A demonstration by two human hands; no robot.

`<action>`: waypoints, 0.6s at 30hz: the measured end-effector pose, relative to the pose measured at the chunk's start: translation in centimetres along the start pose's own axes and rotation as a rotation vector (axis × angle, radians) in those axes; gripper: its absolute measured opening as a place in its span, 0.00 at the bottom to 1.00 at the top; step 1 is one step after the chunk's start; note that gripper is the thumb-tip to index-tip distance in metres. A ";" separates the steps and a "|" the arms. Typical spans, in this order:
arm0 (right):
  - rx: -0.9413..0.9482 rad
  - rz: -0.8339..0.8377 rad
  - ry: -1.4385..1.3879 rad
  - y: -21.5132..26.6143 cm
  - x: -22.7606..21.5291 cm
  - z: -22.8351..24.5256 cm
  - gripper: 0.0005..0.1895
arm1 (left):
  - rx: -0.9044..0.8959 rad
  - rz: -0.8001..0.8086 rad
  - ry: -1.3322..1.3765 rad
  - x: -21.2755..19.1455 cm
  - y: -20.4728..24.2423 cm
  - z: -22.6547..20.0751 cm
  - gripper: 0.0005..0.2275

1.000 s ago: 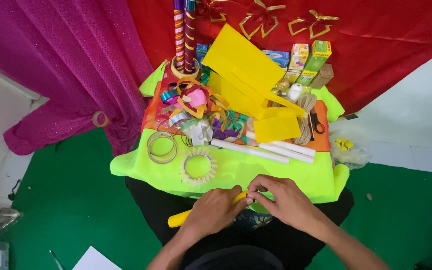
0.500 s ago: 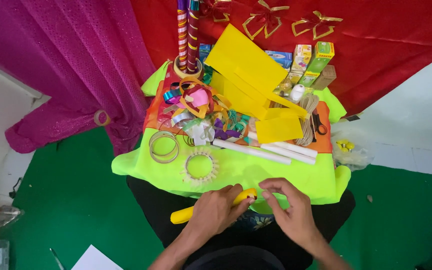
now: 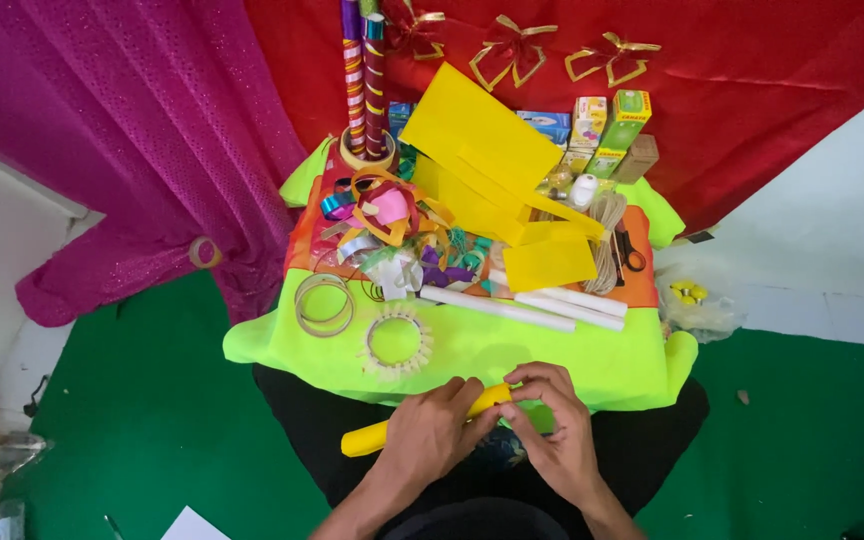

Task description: Wrapping decorative tape around a yellow tube as part of a handicraft project.

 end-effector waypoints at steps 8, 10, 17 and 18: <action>0.025 -0.036 -0.105 0.5 0.6 -1.6 0.09 | 0.095 -0.179 -0.075 0.4 0.4 -0.1 0.17; 0.040 -0.051 -0.104 0.8 0.8 -2.1 0.09 | 0.118 -0.211 -0.105 0.6 0.4 -0.2 0.17; 0.032 -0.174 -0.211 0.8 1.4 -2.5 0.06 | 0.159 -0.289 -0.185 1.3 0.2 0.0 0.17; 0.034 -0.216 -0.226 0.9 1.5 -2.6 0.07 | 0.157 -0.265 -0.179 1.6 0.2 0.2 0.16</action>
Point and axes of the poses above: each hand's wrist, its own y-axis away from the middle knuckle, its own x-axis out of the palm, z = x × y, the point moved 7 cm from there along -y, towards the middle knuckle, and after that the axes turned 11 degrees about -x, right-handed, at the moved point
